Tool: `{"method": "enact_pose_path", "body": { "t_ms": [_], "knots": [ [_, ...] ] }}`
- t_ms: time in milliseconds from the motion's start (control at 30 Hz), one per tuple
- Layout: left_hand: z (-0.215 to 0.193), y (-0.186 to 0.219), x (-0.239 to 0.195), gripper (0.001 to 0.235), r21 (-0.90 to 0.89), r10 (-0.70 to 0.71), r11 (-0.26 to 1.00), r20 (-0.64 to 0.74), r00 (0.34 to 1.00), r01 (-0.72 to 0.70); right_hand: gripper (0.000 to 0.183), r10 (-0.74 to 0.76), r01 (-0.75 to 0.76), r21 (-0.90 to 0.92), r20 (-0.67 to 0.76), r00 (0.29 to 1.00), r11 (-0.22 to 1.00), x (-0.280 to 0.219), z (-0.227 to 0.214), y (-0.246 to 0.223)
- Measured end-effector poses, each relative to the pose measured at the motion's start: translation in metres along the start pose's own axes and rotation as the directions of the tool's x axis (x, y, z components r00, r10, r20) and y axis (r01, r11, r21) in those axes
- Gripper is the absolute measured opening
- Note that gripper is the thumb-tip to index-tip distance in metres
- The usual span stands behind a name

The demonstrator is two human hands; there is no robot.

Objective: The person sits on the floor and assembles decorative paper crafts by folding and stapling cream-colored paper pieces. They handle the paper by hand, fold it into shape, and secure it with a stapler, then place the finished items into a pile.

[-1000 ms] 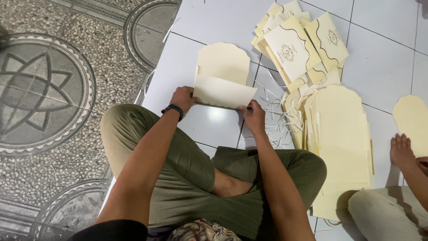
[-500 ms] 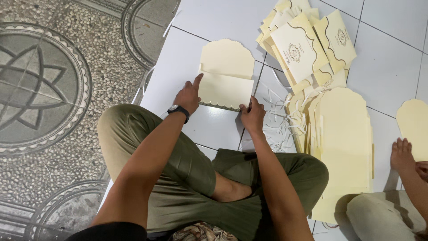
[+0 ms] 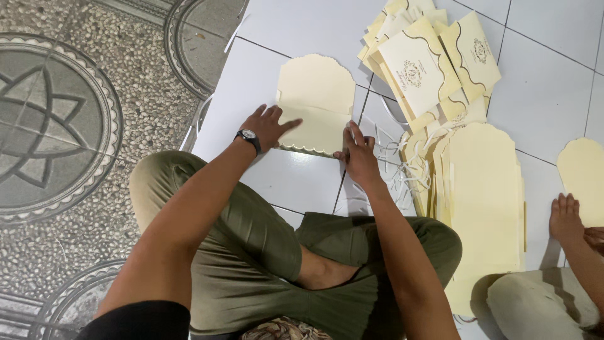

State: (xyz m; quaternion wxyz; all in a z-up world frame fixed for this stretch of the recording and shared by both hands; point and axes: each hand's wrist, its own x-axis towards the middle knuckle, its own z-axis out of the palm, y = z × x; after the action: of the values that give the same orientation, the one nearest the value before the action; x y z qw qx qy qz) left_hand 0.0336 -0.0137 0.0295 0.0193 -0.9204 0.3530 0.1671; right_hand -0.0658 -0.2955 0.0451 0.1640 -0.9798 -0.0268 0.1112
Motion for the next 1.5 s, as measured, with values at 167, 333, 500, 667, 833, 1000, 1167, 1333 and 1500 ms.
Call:
{"method": "enact_pose_path", "body": {
  "t_ms": [167, 333, 500, 667, 833, 1000, 1167, 1333, 1500],
  "knots": [
    [0.004, -0.008, 0.013, 0.081, 0.095, 0.032, 0.995, 0.113, 0.993, -0.042, 0.073, 0.017, -0.012, -0.033, 0.151, 0.988, 0.999, 0.017, 0.004, 0.026],
    [-0.026, -0.023, 0.003, 0.082, 0.027, 0.083, 0.995, 0.237, 0.968, -0.092, 0.08, -0.022, 0.042, -0.095, 0.203, 0.979, 0.995, 0.025, -0.004, 0.037],
    [0.005, -0.021, 0.013, 0.076, 0.065, 0.074, 0.995, -0.035, 0.997, -0.072, 0.071, 0.063, -0.048, -0.136, 0.109, 0.992, 0.989, 0.032, -0.009, 0.022],
    [-0.001, 0.003, 0.007, 0.088, 0.076, 0.002, 0.997, -0.071, 0.998, 0.003, 0.083, 0.157, -0.161, -0.068, -0.053, 0.986, 0.985, 0.032, 0.015, -0.034],
    [-0.004, -0.014, 0.006, 0.089, 0.019, 0.008, 1.0, 0.018, 1.0, -0.008, 0.084, 0.122, -0.126, -0.077, -0.053, 0.991, 0.989, 0.028, 0.008, -0.022],
    [-0.021, -0.034, 0.004, 0.105, -0.05, 0.05, 0.998, 0.115, 0.992, -0.044, 0.082, -0.12, 0.118, 0.032, 0.059, 0.991, 0.992, 0.03, 0.012, 0.06],
    [-0.025, -0.021, 0.0, 0.105, 0.034, 0.003, 0.999, 0.133, 0.991, -0.007, 0.078, -0.157, 0.159, -0.045, 0.059, 0.986, 0.986, 0.039, 0.021, 0.078],
    [0.0, 0.026, -0.002, 0.121, 0.149, -0.154, 0.979, 0.102, 0.983, 0.138, 0.066, -0.251, 0.241, -0.072, -0.218, 0.943, 0.968, 0.011, 0.03, 0.018],
    [0.058, 0.059, 0.009, 0.07, -0.008, -0.189, 0.982, 0.062, 0.98, 0.19, 0.036, -0.174, 0.241, 0.3, -0.232, 0.957, 0.923, -0.03, 0.045, -0.067]
  ]
}}
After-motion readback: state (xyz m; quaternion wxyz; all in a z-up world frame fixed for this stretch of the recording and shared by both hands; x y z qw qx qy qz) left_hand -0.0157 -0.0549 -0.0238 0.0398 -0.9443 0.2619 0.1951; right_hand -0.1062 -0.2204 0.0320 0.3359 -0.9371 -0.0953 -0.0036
